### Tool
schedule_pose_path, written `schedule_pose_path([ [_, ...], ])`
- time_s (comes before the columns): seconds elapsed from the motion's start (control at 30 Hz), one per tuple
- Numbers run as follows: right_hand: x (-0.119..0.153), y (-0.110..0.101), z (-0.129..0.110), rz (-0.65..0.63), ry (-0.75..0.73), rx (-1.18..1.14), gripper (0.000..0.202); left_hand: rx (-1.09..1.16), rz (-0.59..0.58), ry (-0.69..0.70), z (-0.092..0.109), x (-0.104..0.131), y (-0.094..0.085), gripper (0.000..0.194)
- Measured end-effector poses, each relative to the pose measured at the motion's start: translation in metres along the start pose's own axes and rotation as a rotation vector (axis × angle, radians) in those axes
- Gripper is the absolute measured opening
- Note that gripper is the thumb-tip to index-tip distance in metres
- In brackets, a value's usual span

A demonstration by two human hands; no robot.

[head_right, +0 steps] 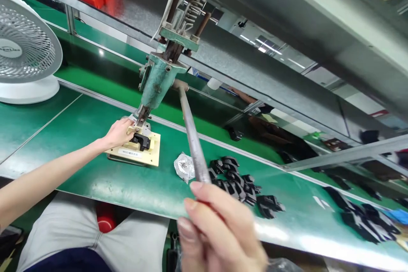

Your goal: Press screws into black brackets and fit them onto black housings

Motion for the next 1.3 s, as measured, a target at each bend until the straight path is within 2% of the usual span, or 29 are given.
schedule_pose_path([
  [0.07,0.046,0.031,-0.007,0.138,0.009,-0.073,0.009,0.004,0.022,-0.01,-0.003,0.005,-0.005,0.034],
  [0.1,0.07,0.049,-0.009,0.197,0.024,-0.089,0.012,0.01,0.039,-0.014,-0.006,0.009,-0.008,0.037],
  [0.13,0.091,0.068,-0.009,0.142,0.097,-0.074,0.012,0.016,0.06,-0.018,-0.011,0.015,-0.013,0.038],
  [0.2,0.125,0.093,-0.008,0.115,0.16,-0.062,0.009,0.024,0.11,-0.035,-0.025,0.029,-0.022,0.039],
  [0.27,0.142,0.1,-0.008,0.043,0.171,-0.097,0.012,0.023,0.164,-0.067,-0.044,0.049,-0.029,0.037],
  [0.4,0.155,0.087,-0.015,-0.056,0.213,-0.171,0.021,0.0,0.242,-0.145,-0.081,0.101,-0.027,0.03],
  [0.47,0.164,0.086,-0.024,-0.099,0.19,-0.197,0.025,-0.013,0.264,-0.167,-0.09,0.124,-0.02,0.025],
  [0.57,0.178,0.103,-0.035,-0.252,0.084,-0.308,0.015,-0.02,0.28,-0.174,-0.094,0.144,-0.012,0.02],
  [0.6,0.179,0.112,-0.032,-0.288,0.079,-0.328,0.013,-0.02,0.281,-0.17,-0.093,0.146,-0.011,0.02],
  [0.67,0.172,0.129,-0.017,-0.273,0.139,-0.288,0.013,-0.016,0.276,-0.154,-0.093,0.146,-0.01,0.019],
  [0.77,0.144,0.16,0.023,-0.231,0.253,-0.177,0.019,-0.005,0.27,-0.125,-0.093,0.144,-0.012,0.018],
  [0.83,0.125,0.179,0.048,-0.279,0.288,-0.138,0.024,0.008,0.275,-0.114,-0.094,0.145,-0.013,0.019],
  [0.9,0.111,0.195,0.067,-0.408,0.291,-0.117,0.025,0.025,0.282,-0.11,-0.094,0.146,-0.014,0.019],
  [1.03,0.099,0.21,0.083,-0.921,0.321,-0.067,0.031,0.06,0.288,-0.131,-0.095,0.147,-0.014,0.018],
  [1.1,0.091,0.211,0.087,-1.105,0.325,-0.083,0.034,0.073,0.284,-0.154,-0.095,0.147,-0.014,0.017],
  [1.17,0.078,0.212,0.09,-1.175,0.322,-0.112,0.035,0.083,0.276,-0.174,-0.095,0.146,-0.016,0.017],
  [1.3,0.047,0.209,0.099,-1.195,0.352,-0.158,0.045,0.111,0.263,-0.187,-0.097,0.145,-0.022,0.017],
])
Point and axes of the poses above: each hand's wrist, its own x-axis away from the middle knuckle, its own y-axis out of the palm, z = x × y, the point moved 3 cm from there along -x, towards the middle knuckle, and after that the axes turned 2 degrees about -x, right-handed, at the moved point
